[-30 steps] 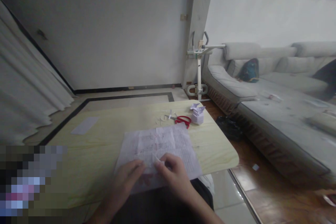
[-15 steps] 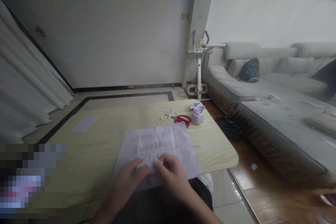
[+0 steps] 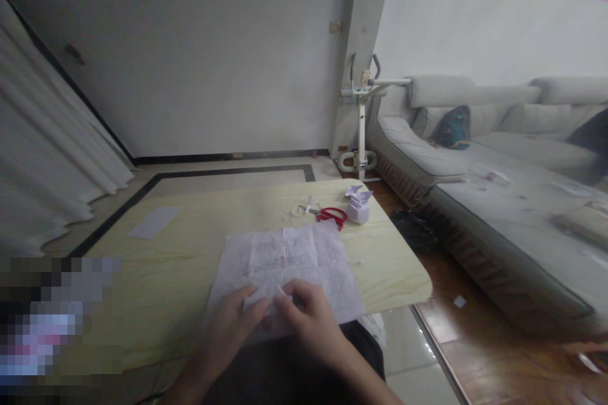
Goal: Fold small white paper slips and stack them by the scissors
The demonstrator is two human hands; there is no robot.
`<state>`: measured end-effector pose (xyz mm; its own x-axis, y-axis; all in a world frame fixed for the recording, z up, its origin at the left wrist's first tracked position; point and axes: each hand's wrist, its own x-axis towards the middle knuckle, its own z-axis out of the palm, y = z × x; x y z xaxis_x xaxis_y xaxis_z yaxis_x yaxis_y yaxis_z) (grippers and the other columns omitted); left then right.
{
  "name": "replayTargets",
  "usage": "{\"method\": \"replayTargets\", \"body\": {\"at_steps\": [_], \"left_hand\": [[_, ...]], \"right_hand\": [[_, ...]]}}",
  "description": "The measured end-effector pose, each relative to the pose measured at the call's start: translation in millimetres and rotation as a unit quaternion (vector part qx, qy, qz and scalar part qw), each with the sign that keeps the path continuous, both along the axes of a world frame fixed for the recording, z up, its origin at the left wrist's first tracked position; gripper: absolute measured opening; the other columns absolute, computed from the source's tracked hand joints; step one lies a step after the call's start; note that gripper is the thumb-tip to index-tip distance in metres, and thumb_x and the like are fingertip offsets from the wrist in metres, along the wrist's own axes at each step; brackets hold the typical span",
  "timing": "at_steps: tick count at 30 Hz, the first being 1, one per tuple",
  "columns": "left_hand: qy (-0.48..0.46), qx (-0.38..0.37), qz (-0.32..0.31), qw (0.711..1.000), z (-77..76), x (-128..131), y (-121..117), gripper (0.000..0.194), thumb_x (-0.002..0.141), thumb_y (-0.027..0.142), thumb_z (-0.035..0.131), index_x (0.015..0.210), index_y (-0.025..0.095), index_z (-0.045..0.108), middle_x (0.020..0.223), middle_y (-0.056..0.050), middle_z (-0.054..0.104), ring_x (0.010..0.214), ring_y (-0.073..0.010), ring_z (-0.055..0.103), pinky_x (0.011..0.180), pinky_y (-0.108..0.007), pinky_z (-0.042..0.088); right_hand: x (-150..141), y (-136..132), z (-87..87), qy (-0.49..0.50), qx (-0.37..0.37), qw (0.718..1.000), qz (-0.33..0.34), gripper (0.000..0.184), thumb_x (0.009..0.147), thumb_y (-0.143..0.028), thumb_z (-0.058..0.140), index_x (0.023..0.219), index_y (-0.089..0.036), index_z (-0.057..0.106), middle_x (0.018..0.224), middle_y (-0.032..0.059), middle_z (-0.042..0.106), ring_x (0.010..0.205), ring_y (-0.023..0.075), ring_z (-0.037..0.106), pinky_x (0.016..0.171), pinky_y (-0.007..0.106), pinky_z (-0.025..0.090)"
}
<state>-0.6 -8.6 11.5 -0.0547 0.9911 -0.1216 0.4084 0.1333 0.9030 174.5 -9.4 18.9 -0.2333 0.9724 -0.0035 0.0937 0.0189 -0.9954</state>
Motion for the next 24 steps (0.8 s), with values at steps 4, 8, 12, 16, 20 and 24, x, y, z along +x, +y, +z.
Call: {"method": "replayTargets", "body": {"at_steps": [4,8,12,16,20,24], "left_hand": [[-0.019,0.010,-0.022,1.000,-0.8,3,-4,0.025,0.077,0.044,0.063,0.077,0.019,0.071,0.068,-0.003,0.073,0.067,-0.0235,0.069,0.061,-0.028,0.055],[-0.044,0.004,0.074,0.996,-6.8,2,-10,0.039,0.072,0.046,0.067,0.096,0.017,0.071,0.096,-0.010,0.076,0.091,-0.0282,0.071,0.076,-0.032,0.057],[-0.044,0.015,0.067,0.997,-7.5,2,-13,0.037,0.075,0.046,0.064,0.094,0.016,0.072,0.094,-0.010,0.076,0.090,-0.0287,0.071,0.078,-0.034,0.057],[-0.030,0.035,0.046,0.998,2.9,5,-13,0.030,0.077,0.045,0.064,0.085,0.018,0.074,0.087,-0.008,0.076,0.088,-0.0285,0.070,0.078,-0.034,0.057],[-0.099,0.023,-0.014,0.995,18.0,10,-16,0.027,0.082,0.041,0.058,0.074,0.020,0.073,0.068,-0.003,0.072,0.068,-0.0225,0.069,0.064,-0.028,0.057],[-0.106,0.018,-0.009,0.994,28.2,7,-16,0.024,0.079,0.040,0.063,0.068,0.021,0.071,0.066,-0.003,0.071,0.068,-0.0223,0.068,0.063,-0.027,0.056]], "right_hand": [[1,1,-2.2,-0.027,0.013,1.000,-0.002,0.035,0.088,-0.048,0.060,0.074,-0.016,0.061,0.063,-0.0031,0.049,0.059,0.0129,0.047,0.056,0.024,0.038],[4,2,-4.2,-0.019,0.009,1.000,-0.008,0.035,0.087,-0.048,0.059,0.073,-0.016,0.059,0.063,-0.0033,0.048,0.059,0.0128,0.046,0.054,0.024,0.038],[3,2,-1.7,-0.006,0.003,1.000,-0.018,0.029,0.083,-0.045,0.062,0.074,-0.017,0.062,0.065,-0.0014,0.055,0.062,0.0154,0.052,0.058,0.025,0.043],[0,3,4.4,-0.015,-0.007,1.000,-0.020,0.017,0.077,-0.035,0.066,0.075,-0.018,0.066,0.071,0.0008,0.063,0.070,0.0183,0.058,0.063,0.026,0.047],[0,5,8.6,-0.032,-0.021,0.999,-0.004,0.018,0.078,-0.033,0.064,0.070,-0.016,0.062,0.063,-0.0016,0.057,0.061,0.0151,0.053,0.056,0.024,0.042],[2,6,9.5,-0.001,-0.039,0.999,0.010,0.021,0.078,-0.035,0.064,0.071,-0.016,0.061,0.065,-0.0016,0.056,0.061,0.0141,0.051,0.056,0.024,0.040]]}}
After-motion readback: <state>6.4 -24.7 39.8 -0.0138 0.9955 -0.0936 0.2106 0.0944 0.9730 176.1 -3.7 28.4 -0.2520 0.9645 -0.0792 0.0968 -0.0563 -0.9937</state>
